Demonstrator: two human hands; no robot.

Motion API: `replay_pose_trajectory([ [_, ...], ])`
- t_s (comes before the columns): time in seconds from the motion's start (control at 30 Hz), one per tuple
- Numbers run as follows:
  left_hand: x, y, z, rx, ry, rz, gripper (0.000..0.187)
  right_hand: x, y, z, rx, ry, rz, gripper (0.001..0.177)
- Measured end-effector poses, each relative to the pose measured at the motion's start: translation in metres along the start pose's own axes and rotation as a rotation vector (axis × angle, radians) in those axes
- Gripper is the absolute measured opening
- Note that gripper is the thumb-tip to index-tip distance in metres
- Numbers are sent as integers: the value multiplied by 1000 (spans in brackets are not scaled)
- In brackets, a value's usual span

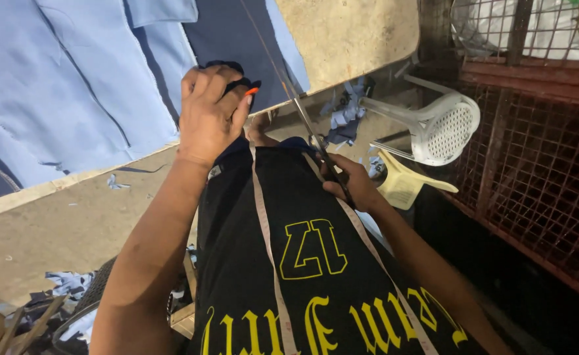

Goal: The person measures a light blue fabric piece on a table using a flexible measuring tape and marks it with an orange marker. They then use scissors to cut along the marked lines, separating the fabric into smaller pieces. The person adjusts the fabric and continues cutting until the task is complete.

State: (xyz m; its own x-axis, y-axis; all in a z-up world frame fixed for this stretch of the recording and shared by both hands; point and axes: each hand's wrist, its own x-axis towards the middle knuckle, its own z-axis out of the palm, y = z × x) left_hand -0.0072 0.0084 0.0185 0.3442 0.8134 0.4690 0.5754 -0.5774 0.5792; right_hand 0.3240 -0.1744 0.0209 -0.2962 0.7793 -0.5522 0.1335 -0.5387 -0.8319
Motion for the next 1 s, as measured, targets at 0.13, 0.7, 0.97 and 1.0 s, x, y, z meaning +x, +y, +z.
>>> replay_pose_trajectory([
  [0.13, 12, 11, -21, 31, -138, 24, 28, -7, -53, 14, -250, 6, 39, 75],
  [0.7, 10, 10, -22, 38, -179, -6, 23, -4, -78, 22, -337, 67, 217, 52],
  [0.97, 5, 4, -9, 9, -89, -17, 26, 7, -81, 22, -233, 88, 173, 39],
  [1.0, 1, 3, -4, -1, -15, -25, 23, 10, -77, 21, -130, 128, 69, 34],
])
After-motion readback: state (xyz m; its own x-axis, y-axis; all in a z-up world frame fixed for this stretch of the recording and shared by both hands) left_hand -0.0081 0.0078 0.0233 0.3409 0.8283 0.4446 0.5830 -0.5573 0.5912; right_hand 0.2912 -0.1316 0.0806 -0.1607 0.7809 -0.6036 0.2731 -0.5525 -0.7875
